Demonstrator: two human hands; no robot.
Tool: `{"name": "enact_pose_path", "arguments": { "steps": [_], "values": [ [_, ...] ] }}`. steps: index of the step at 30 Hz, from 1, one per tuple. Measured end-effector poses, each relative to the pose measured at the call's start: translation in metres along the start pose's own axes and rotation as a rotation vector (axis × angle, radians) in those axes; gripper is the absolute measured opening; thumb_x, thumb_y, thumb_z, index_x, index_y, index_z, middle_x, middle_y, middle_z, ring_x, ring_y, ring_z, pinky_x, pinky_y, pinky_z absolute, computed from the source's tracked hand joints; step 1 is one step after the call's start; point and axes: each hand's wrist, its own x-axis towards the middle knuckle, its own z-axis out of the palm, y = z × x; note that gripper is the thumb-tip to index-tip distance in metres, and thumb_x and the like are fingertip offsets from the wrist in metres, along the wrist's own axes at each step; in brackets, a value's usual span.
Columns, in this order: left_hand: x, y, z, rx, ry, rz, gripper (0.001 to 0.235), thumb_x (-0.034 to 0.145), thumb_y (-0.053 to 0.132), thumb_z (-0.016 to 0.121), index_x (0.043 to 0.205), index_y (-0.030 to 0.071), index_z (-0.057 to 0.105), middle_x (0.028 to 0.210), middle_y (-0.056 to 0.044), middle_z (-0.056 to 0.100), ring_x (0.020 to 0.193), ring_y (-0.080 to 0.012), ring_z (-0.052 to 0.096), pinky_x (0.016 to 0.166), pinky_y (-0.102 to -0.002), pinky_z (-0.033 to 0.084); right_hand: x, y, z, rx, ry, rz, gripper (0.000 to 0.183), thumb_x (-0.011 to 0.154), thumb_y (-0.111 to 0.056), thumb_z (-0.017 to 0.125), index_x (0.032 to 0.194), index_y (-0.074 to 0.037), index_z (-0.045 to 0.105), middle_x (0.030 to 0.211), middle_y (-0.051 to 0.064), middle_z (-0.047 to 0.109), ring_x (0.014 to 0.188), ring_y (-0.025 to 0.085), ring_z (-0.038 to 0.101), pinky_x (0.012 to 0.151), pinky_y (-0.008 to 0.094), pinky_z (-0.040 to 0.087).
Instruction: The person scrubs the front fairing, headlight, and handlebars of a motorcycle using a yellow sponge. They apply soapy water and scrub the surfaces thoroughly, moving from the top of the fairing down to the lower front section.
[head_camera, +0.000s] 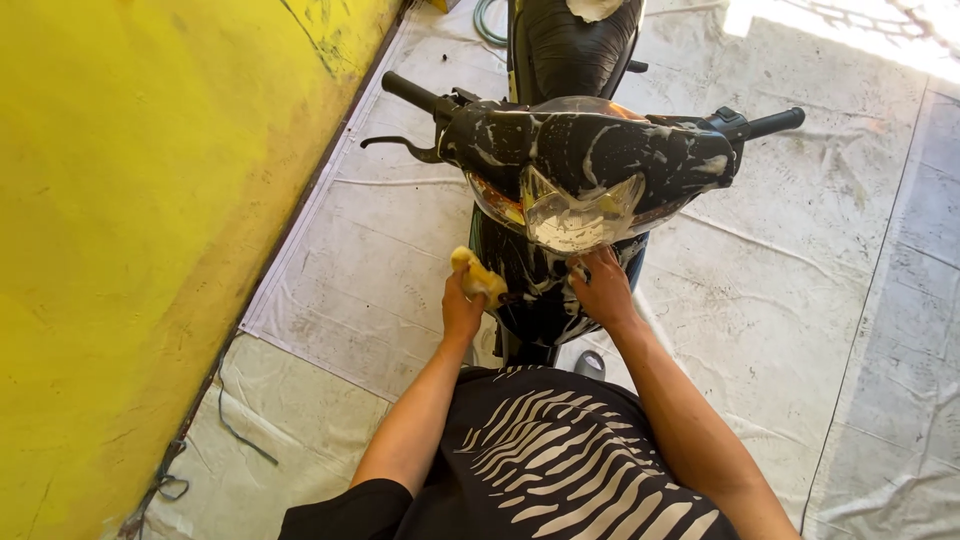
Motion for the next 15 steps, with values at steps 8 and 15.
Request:
{"name": "enact_pose_path", "arguments": {
  "steps": [8,15],
  "values": [
    [0.019,-0.006,0.005,0.405,0.002,0.112,0.053,0.072,0.026,0.080,0.120,0.018,0.057,0.110,-0.010,0.061,0.107,-0.0429,0.063,0.089,-0.056,0.053,-0.003,-0.006,-0.003,-0.006,-0.038,0.001,0.021,0.086,-0.021,0.067,0.104,-0.011,0.073,0.141,0.022,0.055,0.141,0.049,0.043,0.108,0.055,0.045],
    [0.072,0.026,-0.013,0.397,-0.068,0.264,0.052,0.071,0.014,0.079,0.118,0.016,0.058,0.111,-0.009,0.060,0.108,-0.0408,0.064,0.089,-0.053,0.054,0.001,-0.009,-0.013,-0.074,-0.032,0.001,0.024,0.087,-0.023,0.067,0.107,-0.011,0.074,0.137,0.021,0.061,0.136,0.047,0.051,0.104,0.054,0.049]
  ]
}}
